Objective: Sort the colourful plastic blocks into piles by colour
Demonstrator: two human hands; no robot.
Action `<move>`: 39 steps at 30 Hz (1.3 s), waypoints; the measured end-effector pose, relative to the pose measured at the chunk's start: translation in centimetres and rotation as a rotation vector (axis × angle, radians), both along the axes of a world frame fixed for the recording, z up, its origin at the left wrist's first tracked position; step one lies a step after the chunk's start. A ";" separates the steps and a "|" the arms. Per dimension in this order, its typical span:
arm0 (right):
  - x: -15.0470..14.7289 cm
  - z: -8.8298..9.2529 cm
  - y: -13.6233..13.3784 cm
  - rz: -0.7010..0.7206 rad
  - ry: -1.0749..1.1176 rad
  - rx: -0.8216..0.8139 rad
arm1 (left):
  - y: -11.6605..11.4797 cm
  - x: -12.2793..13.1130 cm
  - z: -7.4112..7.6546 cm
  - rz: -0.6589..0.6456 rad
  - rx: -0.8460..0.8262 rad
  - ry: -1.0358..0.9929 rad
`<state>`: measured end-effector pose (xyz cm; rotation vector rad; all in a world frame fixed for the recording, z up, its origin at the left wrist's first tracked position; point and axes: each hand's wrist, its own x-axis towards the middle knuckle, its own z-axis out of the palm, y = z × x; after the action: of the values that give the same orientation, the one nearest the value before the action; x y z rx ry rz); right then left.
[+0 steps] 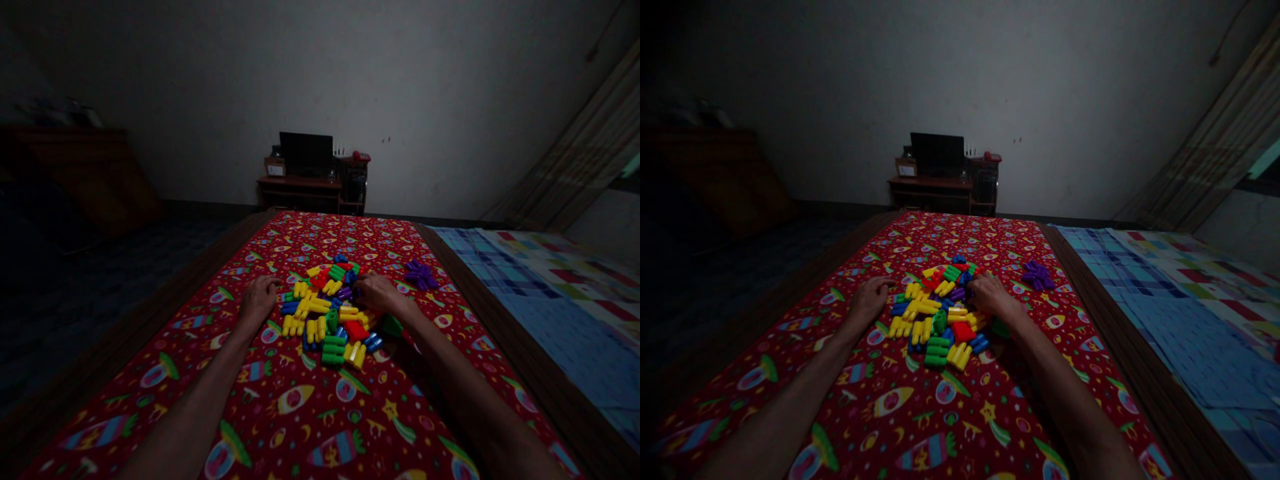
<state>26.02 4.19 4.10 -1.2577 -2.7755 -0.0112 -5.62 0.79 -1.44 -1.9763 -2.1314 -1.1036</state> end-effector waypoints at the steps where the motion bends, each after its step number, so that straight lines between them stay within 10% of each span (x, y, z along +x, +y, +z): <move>1: 0.1 -0.1 -0.1 0.010 0.001 0.011 | 0.0 0.0 0.0 -0.002 -0.002 0.000; 11: 0.9 1.2 -1.2 0.147 0.411 -0.111 | -0.7 1.8 2.6 -0.039 0.147 -0.173; 17: -0.9 0.1 -2.6 0.272 0.469 0.013 | -2.5 8.2 5.9 -0.438 -0.073 -0.225; 28: -0.9 0.0 -2.8 0.192 0.512 -0.099 | -2.4 7.9 6.7 -0.419 -0.163 -0.552; 39: -0.6 2.0 -1.9 0.020 0.581 -0.127 | -2.9 10.2 4.1 -0.492 -0.099 -0.288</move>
<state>25.40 2.32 6.13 -1.0438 -2.3080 0.4614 4.61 -2.08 2.66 -2.6228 -1.8884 -1.4491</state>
